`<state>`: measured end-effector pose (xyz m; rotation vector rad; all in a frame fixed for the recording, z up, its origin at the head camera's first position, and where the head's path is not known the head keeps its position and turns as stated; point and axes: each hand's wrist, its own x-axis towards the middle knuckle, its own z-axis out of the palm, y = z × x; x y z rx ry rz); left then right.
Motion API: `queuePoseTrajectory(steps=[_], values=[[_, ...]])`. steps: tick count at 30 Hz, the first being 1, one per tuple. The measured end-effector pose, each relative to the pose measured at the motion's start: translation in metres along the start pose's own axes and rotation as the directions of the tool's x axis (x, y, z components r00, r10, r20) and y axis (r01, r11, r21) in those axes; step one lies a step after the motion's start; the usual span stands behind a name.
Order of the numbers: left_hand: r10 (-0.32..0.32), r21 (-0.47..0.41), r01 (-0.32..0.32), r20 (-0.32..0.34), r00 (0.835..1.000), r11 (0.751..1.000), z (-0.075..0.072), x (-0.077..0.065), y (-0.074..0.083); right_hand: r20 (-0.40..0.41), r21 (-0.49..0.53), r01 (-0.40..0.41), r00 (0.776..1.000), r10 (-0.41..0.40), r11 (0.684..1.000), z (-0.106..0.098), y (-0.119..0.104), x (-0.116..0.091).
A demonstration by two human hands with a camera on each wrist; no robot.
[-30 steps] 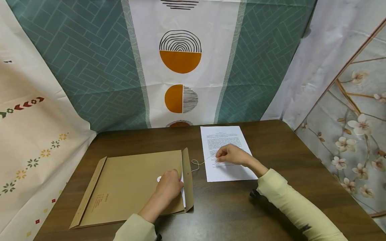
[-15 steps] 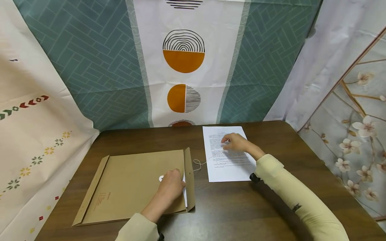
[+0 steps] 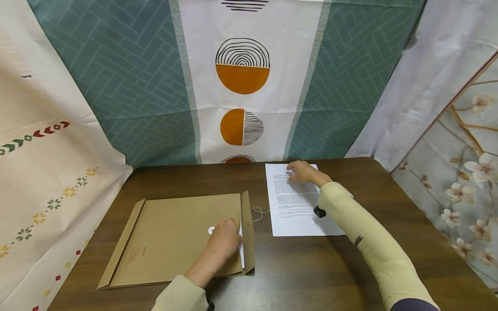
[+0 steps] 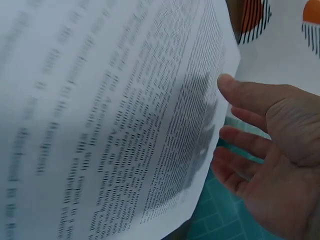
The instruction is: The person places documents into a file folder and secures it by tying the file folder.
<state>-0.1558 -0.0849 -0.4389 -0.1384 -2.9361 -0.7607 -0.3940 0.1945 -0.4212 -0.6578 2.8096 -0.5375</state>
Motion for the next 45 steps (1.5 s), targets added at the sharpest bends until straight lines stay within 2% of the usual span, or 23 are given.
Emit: queuePoseTrajectory(steps=[10,17,28,31,35,38,45], values=[[0.015,0.011,-0.015,-0.017,1.0,1.0,0.004,-0.001,0.0,0.04,-0.018,-0.022,0.999,0.022,1.0,0.001,0.017,0.018],[0.01,0.02,-0.01,-0.021,1.0,1.0,0.002,0.0,-0.001,0.066,-0.026,-0.054,0.996,0.056,0.998,0.001,0.019,0.021],[0.017,0.03,-0.016,-0.033,0.999,0.999,0.003,-0.002,-0.001,0.092,-0.168,-0.123,0.986,0.14,0.978,-0.005,0.015,0.005],[0.021,0.032,-0.02,-0.035,0.999,0.999,0.003,-0.002,-0.001,0.1,-0.196,-0.171,0.976,0.193,0.965,-0.007,0.016,-0.002],[0.018,0.027,-0.017,-0.03,0.999,0.999,0.002,0.0,-0.002,0.141,-0.178,-0.232,0.956,0.258,0.956,-0.01,0.016,-0.013],[0.013,0.022,-0.012,-0.023,1.0,1.0,0.002,0.0,-0.002,0.174,-0.155,-0.243,0.948,0.268,0.958,-0.012,0.018,-0.02],[0.017,0.014,-0.017,-0.027,0.999,1.0,0.003,-0.001,-0.003,0.191,-0.123,-0.214,0.953,0.235,0.969,-0.018,0.033,-0.034]])
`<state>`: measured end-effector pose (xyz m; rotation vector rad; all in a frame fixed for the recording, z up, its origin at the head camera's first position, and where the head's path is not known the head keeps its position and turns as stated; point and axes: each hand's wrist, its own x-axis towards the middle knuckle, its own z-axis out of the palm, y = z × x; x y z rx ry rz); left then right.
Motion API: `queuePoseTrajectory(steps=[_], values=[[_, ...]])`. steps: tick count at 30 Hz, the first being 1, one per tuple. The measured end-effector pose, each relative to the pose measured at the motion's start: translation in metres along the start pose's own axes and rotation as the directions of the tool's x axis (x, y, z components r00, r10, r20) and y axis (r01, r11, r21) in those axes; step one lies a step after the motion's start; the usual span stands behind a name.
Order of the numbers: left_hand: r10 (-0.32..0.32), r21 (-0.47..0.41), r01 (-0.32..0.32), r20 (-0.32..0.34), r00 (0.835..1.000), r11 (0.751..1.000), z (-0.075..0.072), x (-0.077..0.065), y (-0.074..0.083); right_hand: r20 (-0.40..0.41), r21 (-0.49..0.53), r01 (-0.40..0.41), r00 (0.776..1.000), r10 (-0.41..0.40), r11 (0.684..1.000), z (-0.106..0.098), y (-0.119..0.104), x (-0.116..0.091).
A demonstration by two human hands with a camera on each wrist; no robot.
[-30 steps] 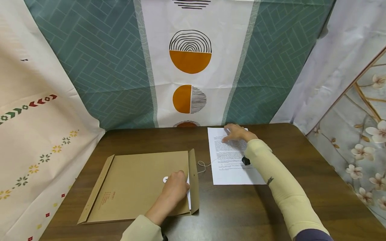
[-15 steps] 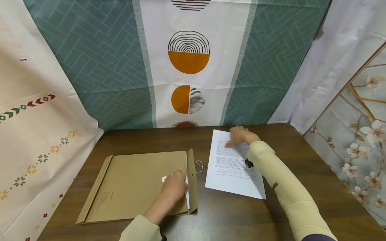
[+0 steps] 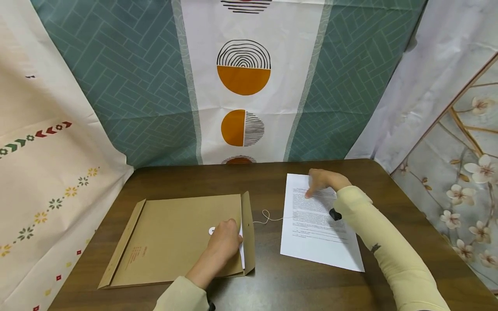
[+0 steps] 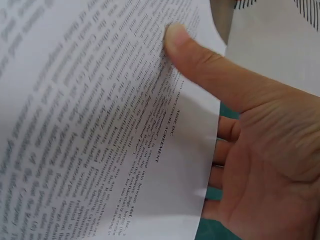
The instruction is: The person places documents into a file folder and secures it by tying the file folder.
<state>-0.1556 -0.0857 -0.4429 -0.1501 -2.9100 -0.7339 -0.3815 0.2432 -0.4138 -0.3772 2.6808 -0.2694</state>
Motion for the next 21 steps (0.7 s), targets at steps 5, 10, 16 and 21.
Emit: queuePoseTrajectory(steps=[5,10,16,21], values=[[0.003,-0.004,-0.003,-0.008,1.0,1.0,0.0,-0.001,-0.001,-0.066,0.011,0.008,0.998,-0.007,1.0,-0.005,0.019,-0.007],[0.005,-0.006,-0.005,-0.01,1.0,1.0,0.001,-0.002,-0.001,-0.193,0.091,0.002,0.981,0.015,0.996,-0.013,0.045,-0.016],[0.016,0.002,-0.016,-0.024,1.0,1.0,0.001,-0.003,-0.001,-0.299,0.175,0.062,0.954,-0.007,0.983,-0.027,0.065,-0.041],[0.021,0.009,-0.021,-0.024,0.999,1.0,0.001,-0.002,-0.001,-0.397,0.172,0.131,0.916,-0.053,0.976,-0.044,0.073,-0.066]])
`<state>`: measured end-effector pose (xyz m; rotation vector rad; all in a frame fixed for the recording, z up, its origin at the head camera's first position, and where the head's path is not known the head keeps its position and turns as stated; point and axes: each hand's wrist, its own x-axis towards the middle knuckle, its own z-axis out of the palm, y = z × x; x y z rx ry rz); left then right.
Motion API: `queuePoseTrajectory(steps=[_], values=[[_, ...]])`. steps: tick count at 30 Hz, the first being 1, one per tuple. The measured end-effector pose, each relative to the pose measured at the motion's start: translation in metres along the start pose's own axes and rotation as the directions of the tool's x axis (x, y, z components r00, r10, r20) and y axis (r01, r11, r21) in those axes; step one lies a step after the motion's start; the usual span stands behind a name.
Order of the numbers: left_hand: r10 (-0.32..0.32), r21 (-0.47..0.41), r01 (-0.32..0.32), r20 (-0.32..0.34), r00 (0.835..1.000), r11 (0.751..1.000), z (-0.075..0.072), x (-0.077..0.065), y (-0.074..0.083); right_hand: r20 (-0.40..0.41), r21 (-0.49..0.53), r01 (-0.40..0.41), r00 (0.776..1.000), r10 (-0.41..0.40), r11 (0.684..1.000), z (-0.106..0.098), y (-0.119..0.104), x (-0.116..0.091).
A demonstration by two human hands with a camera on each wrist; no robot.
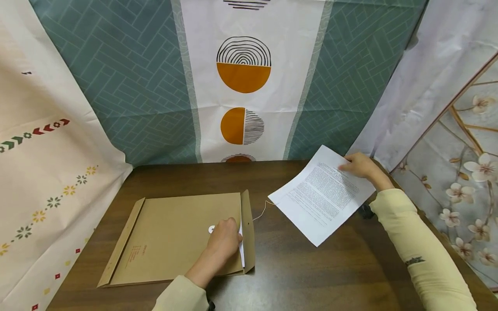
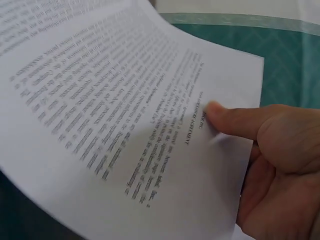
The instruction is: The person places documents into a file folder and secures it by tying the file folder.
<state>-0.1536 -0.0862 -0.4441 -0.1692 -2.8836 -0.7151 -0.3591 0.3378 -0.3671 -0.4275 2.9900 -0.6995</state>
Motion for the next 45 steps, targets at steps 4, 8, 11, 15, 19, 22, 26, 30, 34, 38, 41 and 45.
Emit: queuePoseTrajectory(steps=[4,8,11,15,19,22,26,30,34,38,41,45], values=[[0.005,0.003,-0.005,-0.003,1.0,1.0,0.0,0.001,0.001,-0.097,-0.011,0.006,0.995,-0.007,1.0,-0.02,0.002,-0.008],[0.01,0.001,-0.01,-0.007,1.0,1.0,-0.001,0.0,0.002,-0.194,0.005,0.006,0.981,-0.005,1.0,-0.036,0.002,-0.016],[0.014,-0.002,-0.014,-0.009,1.0,1.0,-0.001,0.001,0.002,-0.262,0.001,0.019,0.965,-0.018,1.0,-0.046,0.002,-0.024],[0.012,-0.003,-0.012,-0.002,1.0,1.0,-0.001,0.002,0.003,-0.313,0.005,-0.002,0.95,0.003,1.0,-0.06,0.001,-0.037],[0.001,-0.006,-0.001,0.013,1.0,1.0,-0.001,0.002,0.004,-0.316,0.018,-0.054,0.947,0.056,0.998,-0.074,-0.001,-0.046],[0.002,-0.009,-0.002,0.012,1.0,1.0,-0.002,0.002,0.004,-0.345,0.016,-0.055,0.937,0.058,0.998,-0.082,-0.003,-0.051],[0.002,-0.01,-0.002,0.014,1.0,1.0,-0.002,0.002,0.005,-0.384,0.038,-0.036,0.922,0.048,0.999,-0.09,-0.007,-0.058],[0.003,-0.01,-0.002,0.018,1.0,1.0,-0.002,0.002,0.005,-0.355,0.12,-0.05,0.931,0.09,0.992,-0.095,-0.011,-0.065],[0.005,-0.004,-0.005,0.018,1.0,1.0,-0.001,0.003,0.005,-0.298,0.223,-0.068,0.945,0.134,0.973,-0.098,-0.016,-0.069],[0.012,-0.001,-0.012,0.018,1.0,1.0,-0.001,0.003,0.003,-0.281,0.267,-0.069,0.948,0.147,0.961,-0.1,-0.022,-0.073],[0.009,-0.01,-0.008,0.031,0.999,1.0,-0.001,0.003,0.002,-0.263,0.334,-0.059,0.953,0.153,0.941,-0.101,-0.026,-0.076],[-0.009,-0.024,0.011,0.053,0.999,1.0,-0.003,0.004,0.0,-0.253,0.402,-0.054,0.953,0.168,0.914,-0.102,-0.03,-0.08]])
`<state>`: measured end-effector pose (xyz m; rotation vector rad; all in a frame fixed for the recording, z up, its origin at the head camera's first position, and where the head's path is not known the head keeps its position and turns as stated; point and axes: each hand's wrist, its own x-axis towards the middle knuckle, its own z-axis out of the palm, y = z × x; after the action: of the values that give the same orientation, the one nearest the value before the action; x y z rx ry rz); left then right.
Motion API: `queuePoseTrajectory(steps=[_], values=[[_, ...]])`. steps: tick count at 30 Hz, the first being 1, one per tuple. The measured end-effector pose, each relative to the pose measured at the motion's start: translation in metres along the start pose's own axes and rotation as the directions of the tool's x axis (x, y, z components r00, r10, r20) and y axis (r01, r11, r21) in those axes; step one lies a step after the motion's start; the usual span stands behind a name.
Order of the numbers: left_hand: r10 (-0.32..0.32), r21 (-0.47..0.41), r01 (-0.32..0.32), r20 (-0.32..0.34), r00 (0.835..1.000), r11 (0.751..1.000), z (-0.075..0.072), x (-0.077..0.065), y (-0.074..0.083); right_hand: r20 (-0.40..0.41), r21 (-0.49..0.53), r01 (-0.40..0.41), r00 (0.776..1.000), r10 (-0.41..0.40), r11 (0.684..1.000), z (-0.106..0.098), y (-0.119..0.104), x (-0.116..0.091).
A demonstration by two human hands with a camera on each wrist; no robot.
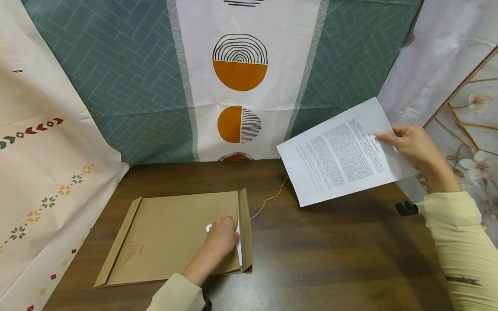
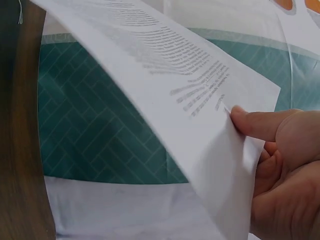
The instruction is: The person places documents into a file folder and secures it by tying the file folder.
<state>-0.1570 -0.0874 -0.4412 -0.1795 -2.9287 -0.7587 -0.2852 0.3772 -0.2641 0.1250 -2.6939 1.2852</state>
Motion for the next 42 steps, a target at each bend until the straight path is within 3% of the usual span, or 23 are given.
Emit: queuePoseTrajectory(steps=[4,11,16,27,34,42], values=[[0.004,-0.017,-0.004,0.0,1.0,1.0,-0.001,0.0,-0.001,-0.003,0.002,-0.013,1.0,0.013,1.0,0.004,-0.003,-0.004],[0.015,-0.051,-0.018,-0.066,0.998,0.999,-0.003,-0.003,-0.001,0.015,0.09,-0.044,0.999,0.043,0.995,0.014,-0.01,-0.011],[-0.012,-0.074,0.008,-0.059,0.998,0.997,-0.009,-0.003,0.001,0.053,0.168,-0.066,0.997,0.057,0.984,0.021,-0.018,-0.015],[0.02,-0.071,-0.026,-0.08,0.997,0.997,-0.02,-0.005,0.005,0.086,0.31,-0.094,0.994,0.07,0.946,0.045,-0.037,-0.023],[0.008,-0.083,-0.014,-0.077,0.997,0.996,-0.023,-0.004,0.007,0.064,0.144,-0.088,0.995,0.08,0.986,0.061,-0.042,-0.029],[0.002,-0.11,-0.008,-0.052,0.999,0.994,-0.024,-0.003,0.009,0.055,0.157,-0.08,0.996,0.072,0.984,0.081,-0.046,-0.036]])
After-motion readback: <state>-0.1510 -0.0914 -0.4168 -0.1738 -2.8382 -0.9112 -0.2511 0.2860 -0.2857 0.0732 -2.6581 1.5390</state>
